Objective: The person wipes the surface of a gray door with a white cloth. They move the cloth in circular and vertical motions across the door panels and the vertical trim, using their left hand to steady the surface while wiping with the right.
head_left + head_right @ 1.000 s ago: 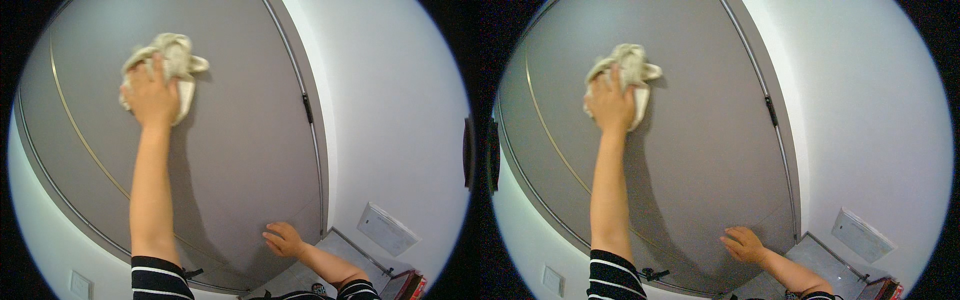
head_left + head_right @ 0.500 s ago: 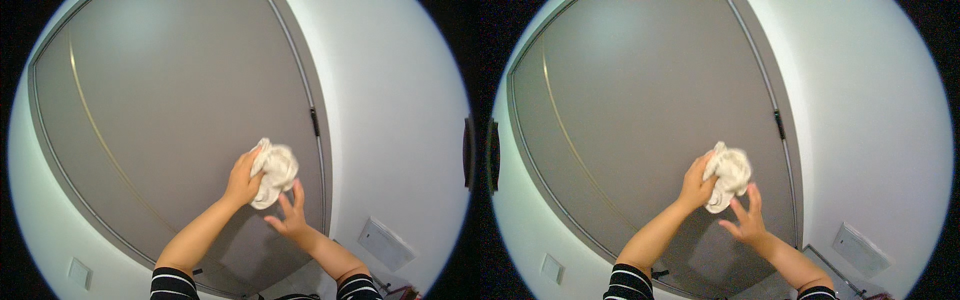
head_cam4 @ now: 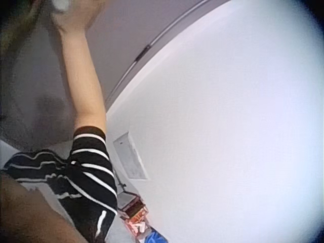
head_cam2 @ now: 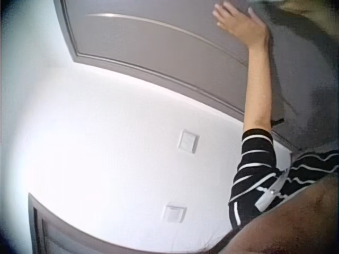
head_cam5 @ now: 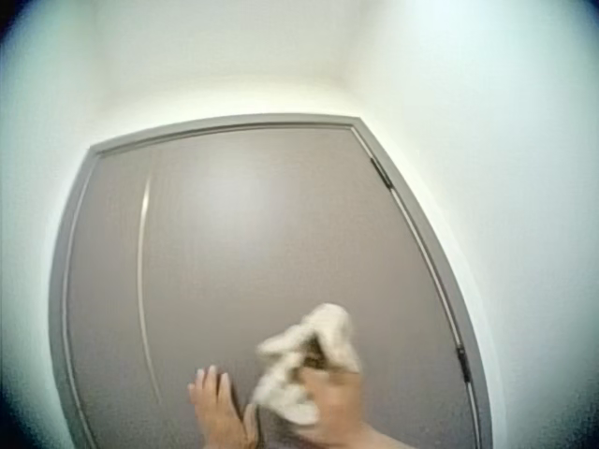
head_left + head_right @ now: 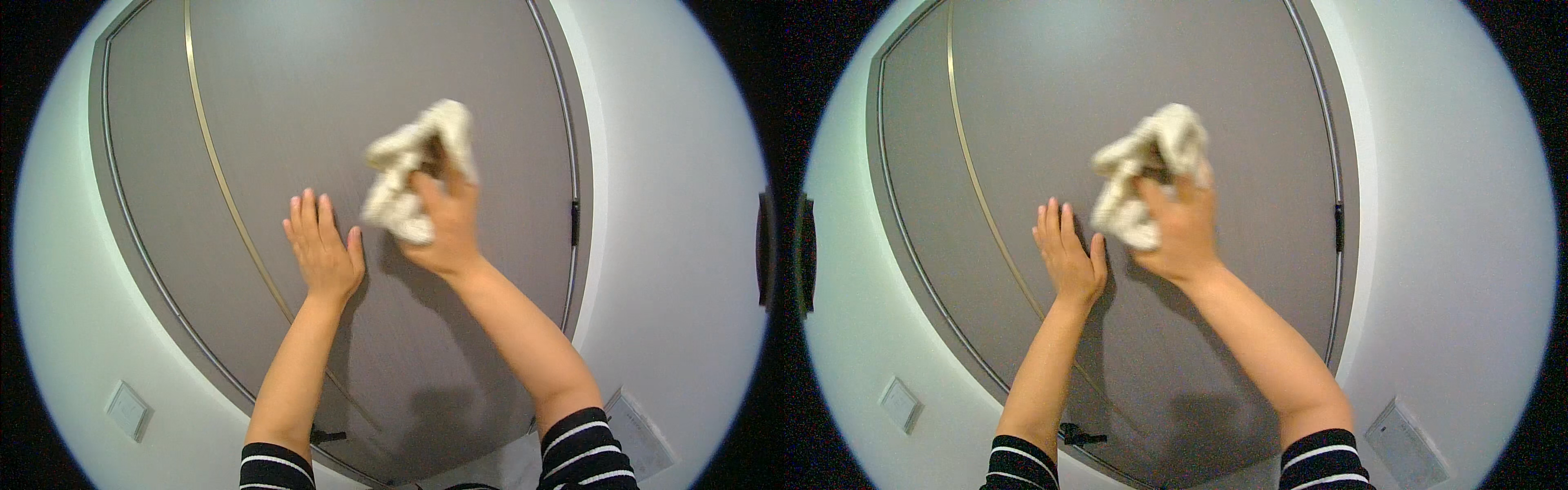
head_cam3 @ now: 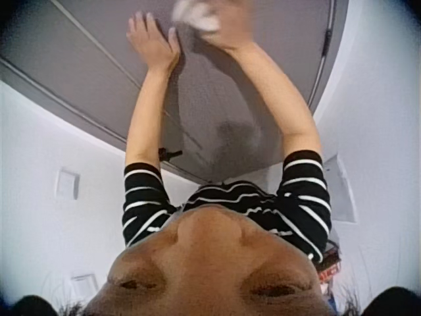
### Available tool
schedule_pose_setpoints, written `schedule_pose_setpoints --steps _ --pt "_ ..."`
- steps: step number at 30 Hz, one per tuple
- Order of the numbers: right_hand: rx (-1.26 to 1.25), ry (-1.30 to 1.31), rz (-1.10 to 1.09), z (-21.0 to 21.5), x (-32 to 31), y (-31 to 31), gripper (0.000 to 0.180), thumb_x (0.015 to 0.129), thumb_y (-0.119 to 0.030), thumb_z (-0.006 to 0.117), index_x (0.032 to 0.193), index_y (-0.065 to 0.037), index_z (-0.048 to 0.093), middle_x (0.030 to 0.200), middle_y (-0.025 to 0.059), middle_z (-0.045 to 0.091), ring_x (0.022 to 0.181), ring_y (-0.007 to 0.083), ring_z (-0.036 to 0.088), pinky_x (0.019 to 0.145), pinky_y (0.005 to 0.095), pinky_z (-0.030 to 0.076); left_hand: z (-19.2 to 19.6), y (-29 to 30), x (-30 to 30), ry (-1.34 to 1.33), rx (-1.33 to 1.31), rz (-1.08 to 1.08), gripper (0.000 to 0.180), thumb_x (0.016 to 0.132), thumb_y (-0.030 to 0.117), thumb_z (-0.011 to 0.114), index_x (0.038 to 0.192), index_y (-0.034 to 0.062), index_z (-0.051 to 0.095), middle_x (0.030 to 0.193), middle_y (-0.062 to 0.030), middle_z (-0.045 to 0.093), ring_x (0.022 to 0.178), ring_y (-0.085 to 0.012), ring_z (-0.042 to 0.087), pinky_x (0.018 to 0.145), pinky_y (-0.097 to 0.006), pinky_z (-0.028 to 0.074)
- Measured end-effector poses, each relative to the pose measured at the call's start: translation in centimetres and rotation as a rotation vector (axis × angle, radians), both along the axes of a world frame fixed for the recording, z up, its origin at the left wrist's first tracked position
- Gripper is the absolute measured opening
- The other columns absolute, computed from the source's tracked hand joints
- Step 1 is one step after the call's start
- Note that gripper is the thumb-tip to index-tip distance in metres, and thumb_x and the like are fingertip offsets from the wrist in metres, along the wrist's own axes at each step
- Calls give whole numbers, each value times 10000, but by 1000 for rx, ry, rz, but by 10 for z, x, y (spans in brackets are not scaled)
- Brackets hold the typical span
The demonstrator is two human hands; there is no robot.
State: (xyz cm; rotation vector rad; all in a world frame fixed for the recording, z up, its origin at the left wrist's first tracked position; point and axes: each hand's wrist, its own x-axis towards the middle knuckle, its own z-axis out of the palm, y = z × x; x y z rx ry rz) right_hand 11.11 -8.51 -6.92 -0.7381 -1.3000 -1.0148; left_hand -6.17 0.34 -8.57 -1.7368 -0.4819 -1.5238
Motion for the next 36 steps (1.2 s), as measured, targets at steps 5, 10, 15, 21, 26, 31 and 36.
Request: schedule_pose_setpoints --steps 5,10,15,21,26,31,36 --pt "-152 -142 -208 50 -63 65 587 833 -685 502 1269 -302 593 1488 198 335 1410 497 52 957 813 92 -13 17 11 3 -137 240 706 920 351 498 1436 -71 267 1495 -290 257 1425 -439 168 1148 -543 71" --pt "-99 66 -461 107 -13 63 569 845 -618 511 1272 -250 593 1462 160 393 1389 462 208 1033 732 158 -8 8 9 59 -113 274 744 919 370 500 1423 -118 253 1520 -311 179 1434 -447 121 1138 -556 96" --pt "-93 695 -495 90 118 44 637 891 -637 437 1414 -275 460 1485 187 343 1357 468 268 1049 643 250 -7 3 13 70 -165 270 770 911 382 522 1426 -118 243 1524 -312 157 1433 -453 112 1140 -557 98" --pt "-9 297 -435 77 54 63 600 806 -549 563 1329 -255 562 1332 221 500 1183 435 486 1012 569 328 -9 3 17 66 -249 295 808 898 410 542 1440 -100 227 1529 -303 149 1430 -458 106 1139 -563 101" --pt "-46 -336 -177 74 -84 74 550 689 -405 715 1200 -213 648 1339 155 535 1389 393 275 1043 716 195 -10 17 10 81 -152 229 763 908 480 461 1489 40 235 1530 -239 209 1416 -464 134 1136 -581 105" --pt "39 -198 -325 128 -42 71 491 728 -447 674 1158 -210 670 1244 150 608 1364 393 326 1046 708 208 -9 4 14 35 -136 284 753 933 431 468 1447 -72 244 1521 -290 194 1430 -444 135 1142 -553 91" --pt "20 420 -587 118 133 51 627 825 -622 557 1339 -264 548 1344 154 510 1244 428 435 1047 582 287 -10 0 21 61 -150 313 785 929 432 485 1438 -105 224 1532 -299 148 1437 -446 99 1142 -556 81"
